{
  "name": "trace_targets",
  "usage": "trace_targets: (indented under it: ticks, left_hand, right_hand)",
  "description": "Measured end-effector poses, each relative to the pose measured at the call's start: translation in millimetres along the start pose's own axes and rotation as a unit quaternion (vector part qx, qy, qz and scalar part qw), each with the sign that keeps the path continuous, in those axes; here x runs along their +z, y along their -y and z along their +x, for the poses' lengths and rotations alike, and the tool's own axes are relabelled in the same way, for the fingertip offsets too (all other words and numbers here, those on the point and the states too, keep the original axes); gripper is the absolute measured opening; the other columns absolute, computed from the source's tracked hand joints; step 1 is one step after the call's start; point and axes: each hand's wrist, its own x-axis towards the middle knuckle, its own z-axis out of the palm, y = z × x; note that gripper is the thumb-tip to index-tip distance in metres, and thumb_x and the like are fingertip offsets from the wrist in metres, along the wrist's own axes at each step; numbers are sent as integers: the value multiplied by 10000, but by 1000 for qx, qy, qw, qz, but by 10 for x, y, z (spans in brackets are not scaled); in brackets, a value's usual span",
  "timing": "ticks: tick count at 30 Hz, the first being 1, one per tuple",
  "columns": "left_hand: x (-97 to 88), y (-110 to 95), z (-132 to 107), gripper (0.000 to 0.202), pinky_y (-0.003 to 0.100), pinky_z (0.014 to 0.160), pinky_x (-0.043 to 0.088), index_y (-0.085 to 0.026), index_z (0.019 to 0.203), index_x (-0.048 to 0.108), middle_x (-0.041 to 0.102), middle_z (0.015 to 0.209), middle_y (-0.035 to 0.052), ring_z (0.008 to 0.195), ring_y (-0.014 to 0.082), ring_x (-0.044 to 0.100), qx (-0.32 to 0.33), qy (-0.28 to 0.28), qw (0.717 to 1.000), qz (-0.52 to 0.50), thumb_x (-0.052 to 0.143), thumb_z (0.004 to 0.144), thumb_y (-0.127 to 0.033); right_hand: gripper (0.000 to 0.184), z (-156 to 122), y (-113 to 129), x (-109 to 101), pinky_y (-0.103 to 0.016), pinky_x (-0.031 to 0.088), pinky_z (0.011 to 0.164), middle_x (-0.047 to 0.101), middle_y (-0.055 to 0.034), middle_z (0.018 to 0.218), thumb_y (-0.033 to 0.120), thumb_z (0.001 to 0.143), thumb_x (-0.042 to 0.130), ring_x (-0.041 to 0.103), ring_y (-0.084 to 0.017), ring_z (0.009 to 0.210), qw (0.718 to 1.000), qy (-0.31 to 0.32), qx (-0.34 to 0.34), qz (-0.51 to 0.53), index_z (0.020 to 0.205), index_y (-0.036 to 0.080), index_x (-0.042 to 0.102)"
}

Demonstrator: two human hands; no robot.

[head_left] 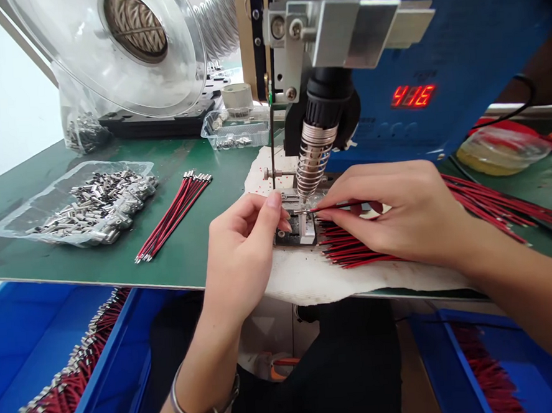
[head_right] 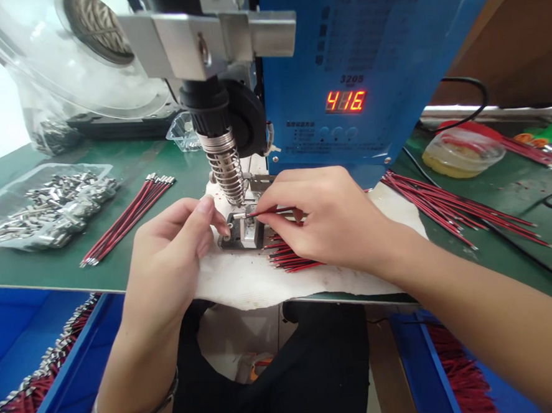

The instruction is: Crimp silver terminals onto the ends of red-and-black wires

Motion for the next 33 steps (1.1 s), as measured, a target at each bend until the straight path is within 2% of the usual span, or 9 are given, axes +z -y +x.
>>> trace_targets:
  ticks: [6,10,13,18,22,25,29,31,33]
  left_hand:
    - [-14,-88,-192,325,233,577,423,-185,698,619,610,661,0,593,103,523,53,-71,994,63,530,987,-305]
    - [105,-156,-490,180,226,573,436,-199,844,678,696,773,-4,640,108,583,108,38,984,139,541,960,-208]
    - [276,-155,-623,108,223,650,497,-184,850,688,737,844,6,718,123,656,136,92,982,93,601,899,-142]
    - [367,-151,-647,189,210,579,482,-195,769,679,674,682,-12,607,107,616,91,69,993,19,581,930,-186]
    - [95,-174,-595,229,196,485,388,-207,754,618,556,608,-42,525,82,492,63,41,994,75,539,965,-244]
    - [-233,-179,-431,317,216,461,320,-201,666,561,486,548,-47,497,86,428,70,9,981,183,516,967,-288]
    - [-605,-178,-74,335,251,523,303,-204,642,594,495,521,-44,497,111,411,56,1,919,391,560,909,-404]
    - [-703,-186,97,371,269,559,265,-211,600,595,451,472,-35,494,130,370,48,2,872,487,577,886,-448]
    - [-741,-193,230,412,283,589,211,-211,546,573,426,465,-16,513,146,326,38,-6,843,537,616,860,-475]
  right_hand:
    - [60,-17,59,-38,-276,494,611,717,-19,764,130,856,673,642,-133,669,999,-40,-25,11,831,180,697]
    - [93,-64,157,-55,-287,496,622,677,-4,767,136,839,693,612,-137,686,988,-76,-64,120,816,214,647]
    - [92,-86,225,-32,-293,461,585,627,-1,711,147,849,670,558,-130,649,978,-63,-84,183,797,209,625]
    - [48,-57,260,-10,-266,459,599,645,-4,719,174,898,646,570,-116,667,972,-33,-94,212,852,191,644]
    - [72,-20,103,-91,-265,452,623,673,-8,777,177,930,600,584,-119,681,992,-11,-77,97,907,192,666]
    - [117,-18,-101,-172,-292,414,607,666,-22,786,215,922,594,571,-135,661,995,91,-21,-20,888,188,702]
    - [117,-21,-253,-244,-281,416,640,696,-16,843,217,885,618,603,-141,713,983,183,7,-15,865,207,733]
    - [115,-14,-248,-262,-271,420,654,712,-11,885,209,877,625,620,-140,748,980,198,6,5,886,214,740]
    - [112,-3,-215,-267,-269,422,659,716,-11,892,215,875,633,625,-139,748,978,209,3,21,893,214,744]
